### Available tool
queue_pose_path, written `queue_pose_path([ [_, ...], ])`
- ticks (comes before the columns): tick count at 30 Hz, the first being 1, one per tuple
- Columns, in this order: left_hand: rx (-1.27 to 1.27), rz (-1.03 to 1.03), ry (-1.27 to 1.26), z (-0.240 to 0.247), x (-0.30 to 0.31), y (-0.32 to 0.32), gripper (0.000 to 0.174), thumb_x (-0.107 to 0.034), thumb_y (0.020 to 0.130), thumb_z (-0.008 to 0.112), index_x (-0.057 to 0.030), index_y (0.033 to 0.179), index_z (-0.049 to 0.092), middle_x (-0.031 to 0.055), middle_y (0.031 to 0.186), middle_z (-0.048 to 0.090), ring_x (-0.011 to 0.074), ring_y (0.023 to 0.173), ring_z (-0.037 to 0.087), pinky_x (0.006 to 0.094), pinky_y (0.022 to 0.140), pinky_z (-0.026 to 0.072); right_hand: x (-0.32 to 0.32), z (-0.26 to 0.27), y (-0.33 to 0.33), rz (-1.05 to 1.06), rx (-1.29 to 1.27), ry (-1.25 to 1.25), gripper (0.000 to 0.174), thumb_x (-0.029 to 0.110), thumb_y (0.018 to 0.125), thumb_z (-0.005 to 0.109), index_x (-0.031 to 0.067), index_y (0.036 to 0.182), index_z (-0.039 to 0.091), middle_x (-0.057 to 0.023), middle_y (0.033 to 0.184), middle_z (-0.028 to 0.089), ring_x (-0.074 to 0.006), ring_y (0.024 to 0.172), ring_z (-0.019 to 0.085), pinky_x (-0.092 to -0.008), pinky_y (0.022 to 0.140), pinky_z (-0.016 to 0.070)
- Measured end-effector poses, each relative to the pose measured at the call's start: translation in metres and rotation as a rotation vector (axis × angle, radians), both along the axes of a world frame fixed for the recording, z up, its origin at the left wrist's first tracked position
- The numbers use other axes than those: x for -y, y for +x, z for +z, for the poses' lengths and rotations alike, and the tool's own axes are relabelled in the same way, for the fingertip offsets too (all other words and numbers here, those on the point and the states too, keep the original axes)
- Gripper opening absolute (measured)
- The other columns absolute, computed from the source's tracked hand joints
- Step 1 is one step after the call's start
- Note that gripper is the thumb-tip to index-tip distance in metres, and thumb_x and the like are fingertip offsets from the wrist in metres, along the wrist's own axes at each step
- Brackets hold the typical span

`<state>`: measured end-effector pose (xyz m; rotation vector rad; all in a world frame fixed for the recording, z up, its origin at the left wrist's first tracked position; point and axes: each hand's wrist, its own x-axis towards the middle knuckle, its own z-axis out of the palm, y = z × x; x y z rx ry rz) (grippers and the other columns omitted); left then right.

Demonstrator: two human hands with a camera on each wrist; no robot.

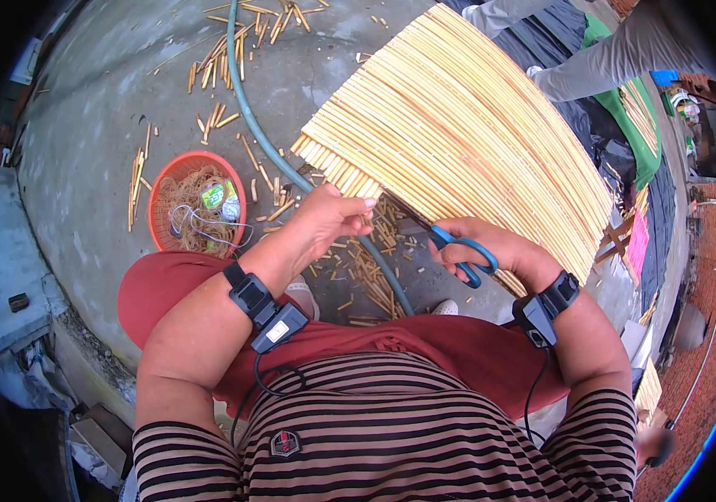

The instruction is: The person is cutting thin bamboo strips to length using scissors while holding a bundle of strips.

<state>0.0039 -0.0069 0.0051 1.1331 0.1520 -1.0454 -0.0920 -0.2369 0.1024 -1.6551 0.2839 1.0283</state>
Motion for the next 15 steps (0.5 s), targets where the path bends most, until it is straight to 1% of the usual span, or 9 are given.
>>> queue_pose_path([
  [4,0.001,0.003,0.007,0.001,0.000,0.000,0.010,-0.009,0.084,0.068,-0.0017,0.084,0.062,0.0026,0.072,0.061,0.0083,0.054,0.055,0.0344,0.069,0.0560,0.000,-0.004,0.001,0.007,-0.009,-0.027,0.018,0.017,0.081,0.059,0.0032,0.092,0.056,-0.0028,0.071,0.054,-0.0093,0.058,0.055,-0.0220,0.052,0.0459],
  [7,-0.003,0.002,0.006,0.001,0.000,-0.001,0.010,-0.009,0.084,0.068,-0.0019,0.085,0.062,0.0025,0.072,0.061,0.0081,0.054,0.054,0.0342,0.069,0.0561,0.001,-0.009,0.001,0.015,0.026,-0.027,0.016,0.020,0.083,0.061,0.0054,0.088,0.057,-0.0012,0.069,0.055,-0.0084,0.056,0.055,-0.0219,0.051,0.0466],
  [10,-0.007,0.003,0.011,0.001,0.000,-0.001,0.010,-0.009,0.084,0.068,-0.0019,0.085,0.062,0.0027,0.072,0.061,0.0080,0.053,0.054,0.0340,0.069,0.0562,-0.005,0.005,0.004,0.064,0.063,-0.135,0.014,0.018,0.081,0.062,0.0046,0.084,0.057,-0.0011,0.064,0.055,-0.0082,0.051,0.053,-0.0220,0.048,0.0451],
  [13,0.002,-0.012,0.015,-0.003,0.000,0.000,0.010,-0.009,0.084,0.068,-0.0019,0.084,0.062,0.0030,0.072,0.061,0.0080,0.053,0.054,0.0339,0.069,0.0563,-0.007,0.008,0.007,0.071,0.081,-0.227,0.010,0.011,0.080,0.063,0.0034,0.082,0.057,0.0006,0.058,0.053,-0.0076,0.046,0.050,-0.0220,0.044,0.0415],
  [15,0.008,-0.022,0.018,-0.004,0.000,0.001,0.010,-0.009,0.085,0.068,-0.0019,0.084,0.062,0.0032,0.072,0.061,0.0081,0.053,0.054,0.0339,0.069,0.0564,-0.007,0.006,0.006,0.066,0.103,-0.239,0.009,0.010,0.080,0.063,0.0034,0.082,0.057,0.0001,0.057,0.052,-0.0075,0.046,0.050,-0.0222,0.043,0.0404],
])
